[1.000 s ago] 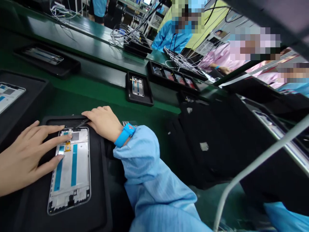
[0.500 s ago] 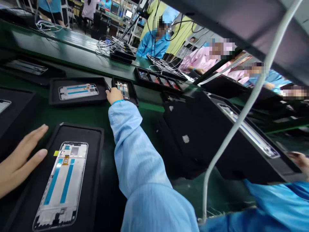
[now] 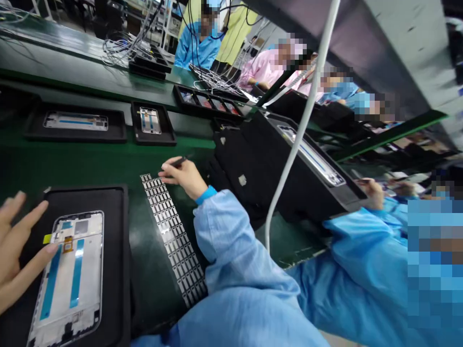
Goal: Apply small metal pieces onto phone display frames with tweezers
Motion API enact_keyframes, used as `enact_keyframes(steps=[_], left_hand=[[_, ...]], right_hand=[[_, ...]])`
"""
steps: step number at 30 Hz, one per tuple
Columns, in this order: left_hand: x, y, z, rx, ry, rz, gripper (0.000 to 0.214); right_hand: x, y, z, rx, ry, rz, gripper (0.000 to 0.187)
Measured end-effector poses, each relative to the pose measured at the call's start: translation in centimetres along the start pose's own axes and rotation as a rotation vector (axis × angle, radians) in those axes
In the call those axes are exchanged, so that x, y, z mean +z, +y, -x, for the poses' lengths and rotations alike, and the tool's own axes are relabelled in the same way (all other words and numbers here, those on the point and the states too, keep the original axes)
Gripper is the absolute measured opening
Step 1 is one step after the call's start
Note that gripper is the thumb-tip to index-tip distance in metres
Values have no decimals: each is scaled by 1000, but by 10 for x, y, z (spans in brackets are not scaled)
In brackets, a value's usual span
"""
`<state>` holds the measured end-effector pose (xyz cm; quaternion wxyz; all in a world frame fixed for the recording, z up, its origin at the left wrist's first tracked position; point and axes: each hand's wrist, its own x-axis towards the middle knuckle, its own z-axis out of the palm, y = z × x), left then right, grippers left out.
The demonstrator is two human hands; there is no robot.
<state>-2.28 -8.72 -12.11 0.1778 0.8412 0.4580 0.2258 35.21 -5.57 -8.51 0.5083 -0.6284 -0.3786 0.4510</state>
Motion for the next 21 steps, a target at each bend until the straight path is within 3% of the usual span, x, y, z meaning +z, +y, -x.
enact_keyframes(steps=[2, 5, 7, 9, 13, 21], left_hand=[[-5, 15, -22, 181, 7, -52, 71], [-2, 46, -64, 410, -113, -113, 57], [11, 69, -91, 533, -250, -200, 56], [30, 89, -111, 573, -395, -285, 55], [61, 107, -130, 566, -473, -340, 51], [65, 105, -130, 539, -517, -351, 49]], right_hand=[[-3, 19, 17, 6, 35, -66, 30], [2, 35, 18, -25, 90, -104, 32], [8, 39, 8, -52, 109, -114, 32], [15, 39, -6, -62, 105, -104, 30], [21, 41, -24, -31, 69, -50, 25], [23, 40, -31, 69, 14, -77, 18]])
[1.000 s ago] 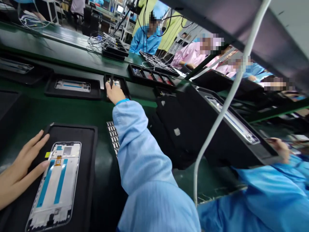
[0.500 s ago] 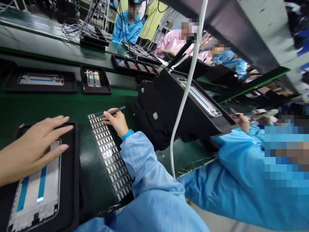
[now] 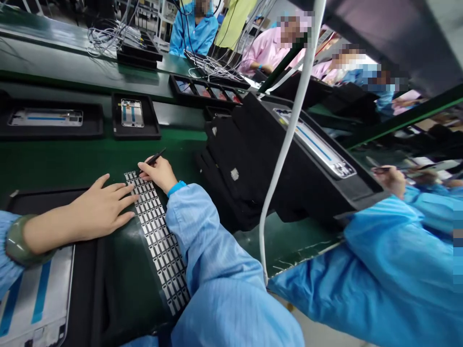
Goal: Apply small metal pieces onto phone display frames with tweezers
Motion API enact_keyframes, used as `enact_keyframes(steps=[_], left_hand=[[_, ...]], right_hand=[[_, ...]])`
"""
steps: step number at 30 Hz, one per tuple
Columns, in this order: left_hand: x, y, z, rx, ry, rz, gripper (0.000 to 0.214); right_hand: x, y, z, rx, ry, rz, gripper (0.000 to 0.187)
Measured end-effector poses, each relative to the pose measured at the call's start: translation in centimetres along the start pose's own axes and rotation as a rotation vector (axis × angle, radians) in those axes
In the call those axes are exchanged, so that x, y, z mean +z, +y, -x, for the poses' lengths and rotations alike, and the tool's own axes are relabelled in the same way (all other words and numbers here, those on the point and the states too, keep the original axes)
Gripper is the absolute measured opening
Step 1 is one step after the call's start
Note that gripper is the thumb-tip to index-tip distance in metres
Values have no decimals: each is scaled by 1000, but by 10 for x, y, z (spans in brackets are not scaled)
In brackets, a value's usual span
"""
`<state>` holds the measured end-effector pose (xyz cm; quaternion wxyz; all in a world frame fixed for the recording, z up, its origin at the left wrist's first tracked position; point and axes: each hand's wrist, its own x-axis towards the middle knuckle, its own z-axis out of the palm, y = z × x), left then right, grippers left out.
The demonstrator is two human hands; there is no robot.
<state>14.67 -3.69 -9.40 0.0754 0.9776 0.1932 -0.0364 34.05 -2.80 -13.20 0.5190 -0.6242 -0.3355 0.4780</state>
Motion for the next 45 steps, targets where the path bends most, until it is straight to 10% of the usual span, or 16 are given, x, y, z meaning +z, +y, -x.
enact_keyframes(steps=[10, 20, 32, 45], left_hand=[[-9, -7, 2, -38, 116, 180, 39], [-48, -29, 89, -583, 396, 736, 41], [6, -61, 168, -197, 309, 392, 54], [23, -51, 173, -211, 335, 432, 49]], right_hand=[[1, -36, 26, 28, -189, -286, 17], [81, -55, 75, -83, -416, -346, 36], [110, -24, 105, -30, -300, -133, 32], [109, -9, 114, -202, -303, 185, 25]])
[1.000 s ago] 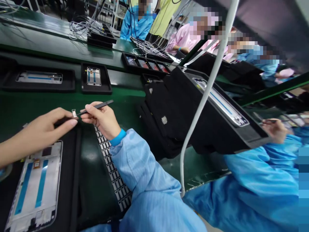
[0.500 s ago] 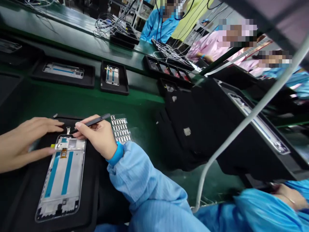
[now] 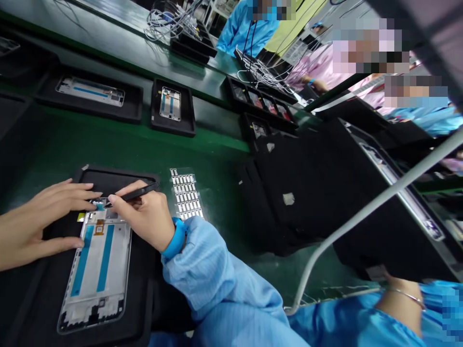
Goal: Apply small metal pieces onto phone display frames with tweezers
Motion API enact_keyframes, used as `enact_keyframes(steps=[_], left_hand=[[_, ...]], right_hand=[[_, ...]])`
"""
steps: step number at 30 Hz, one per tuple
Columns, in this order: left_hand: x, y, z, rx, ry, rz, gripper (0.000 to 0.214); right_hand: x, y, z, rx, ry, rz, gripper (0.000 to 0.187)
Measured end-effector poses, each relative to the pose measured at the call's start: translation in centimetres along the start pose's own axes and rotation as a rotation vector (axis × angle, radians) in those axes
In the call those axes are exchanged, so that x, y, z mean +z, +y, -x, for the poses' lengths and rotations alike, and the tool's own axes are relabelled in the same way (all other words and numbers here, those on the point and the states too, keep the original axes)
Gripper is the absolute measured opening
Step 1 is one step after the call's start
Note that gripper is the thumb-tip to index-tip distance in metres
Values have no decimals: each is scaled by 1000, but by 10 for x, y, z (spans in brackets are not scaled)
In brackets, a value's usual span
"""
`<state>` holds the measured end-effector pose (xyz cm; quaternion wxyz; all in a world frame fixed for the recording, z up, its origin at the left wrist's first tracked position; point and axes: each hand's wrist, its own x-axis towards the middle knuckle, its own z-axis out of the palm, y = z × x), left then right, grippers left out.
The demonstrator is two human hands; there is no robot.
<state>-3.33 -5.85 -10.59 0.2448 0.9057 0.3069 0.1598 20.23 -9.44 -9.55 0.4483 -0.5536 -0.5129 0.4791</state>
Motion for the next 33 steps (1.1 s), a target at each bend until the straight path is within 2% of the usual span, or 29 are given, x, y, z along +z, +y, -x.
enact_keyframes(steps=[11, 15, 20, 26, 28, 33], left_hand=[[-8, -11, 0, 146, -84, -121, 59], [-9, -12, -2, 206, -70, -189, 60], [-8, -2, -8, 251, -9, -279, 48], [-6, 18, -12, 236, 45, -381, 39], [-4, 23, -11, 230, 44, -408, 41], [0, 26, -10, 201, 47, -407, 41]], right_hand=[[2, -2, 2, -32, 17, 61, 24], [2, -2, 1, -53, 16, 79, 21], [1, -2, 0, -121, 5, 173, 18], [-3, -13, -5, -297, -79, 366, 10], [-6, -16, -9, -281, -84, 312, 12], [-14, -17, -22, -55, -16, -145, 32]])
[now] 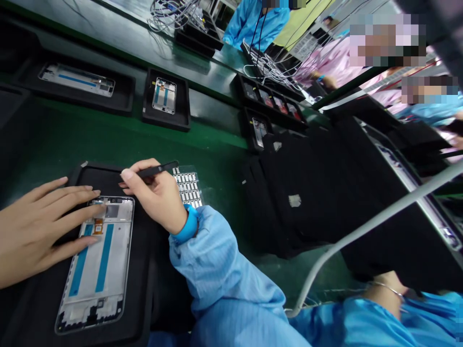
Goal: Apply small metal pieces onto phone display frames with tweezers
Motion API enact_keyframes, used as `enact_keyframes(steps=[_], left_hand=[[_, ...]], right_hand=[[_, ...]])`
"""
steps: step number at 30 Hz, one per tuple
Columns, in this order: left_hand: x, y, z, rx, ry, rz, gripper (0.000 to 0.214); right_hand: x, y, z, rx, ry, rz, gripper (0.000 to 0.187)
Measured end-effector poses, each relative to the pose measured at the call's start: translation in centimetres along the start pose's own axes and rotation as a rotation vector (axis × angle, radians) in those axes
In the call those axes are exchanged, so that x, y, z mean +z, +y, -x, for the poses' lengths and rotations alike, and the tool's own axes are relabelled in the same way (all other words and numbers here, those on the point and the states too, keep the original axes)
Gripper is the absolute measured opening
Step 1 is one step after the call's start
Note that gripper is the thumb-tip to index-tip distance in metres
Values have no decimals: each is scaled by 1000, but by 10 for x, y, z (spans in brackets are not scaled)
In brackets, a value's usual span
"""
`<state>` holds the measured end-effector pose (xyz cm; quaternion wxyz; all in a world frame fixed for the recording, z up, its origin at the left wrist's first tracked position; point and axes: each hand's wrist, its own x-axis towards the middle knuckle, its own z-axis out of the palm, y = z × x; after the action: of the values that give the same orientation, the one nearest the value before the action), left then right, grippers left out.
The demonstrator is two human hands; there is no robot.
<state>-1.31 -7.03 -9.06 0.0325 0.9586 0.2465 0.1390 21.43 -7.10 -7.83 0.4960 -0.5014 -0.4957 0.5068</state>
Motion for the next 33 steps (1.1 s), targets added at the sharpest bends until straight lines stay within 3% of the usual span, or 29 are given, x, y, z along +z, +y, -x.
enact_keyframes(steps=[7, 14, 33], left_hand=[[2, -1, 4, -58, 24, 47, 44], [3, 1, 4, -56, 34, 36, 47], [3, 2, 3, -82, 12, 71, 49]], right_hand=[[2, 14, -3, -27, -82, 70, 34], [2, 10, -1, -112, -143, 205, 19], [8, 10, 0, -276, -102, 375, 7]])
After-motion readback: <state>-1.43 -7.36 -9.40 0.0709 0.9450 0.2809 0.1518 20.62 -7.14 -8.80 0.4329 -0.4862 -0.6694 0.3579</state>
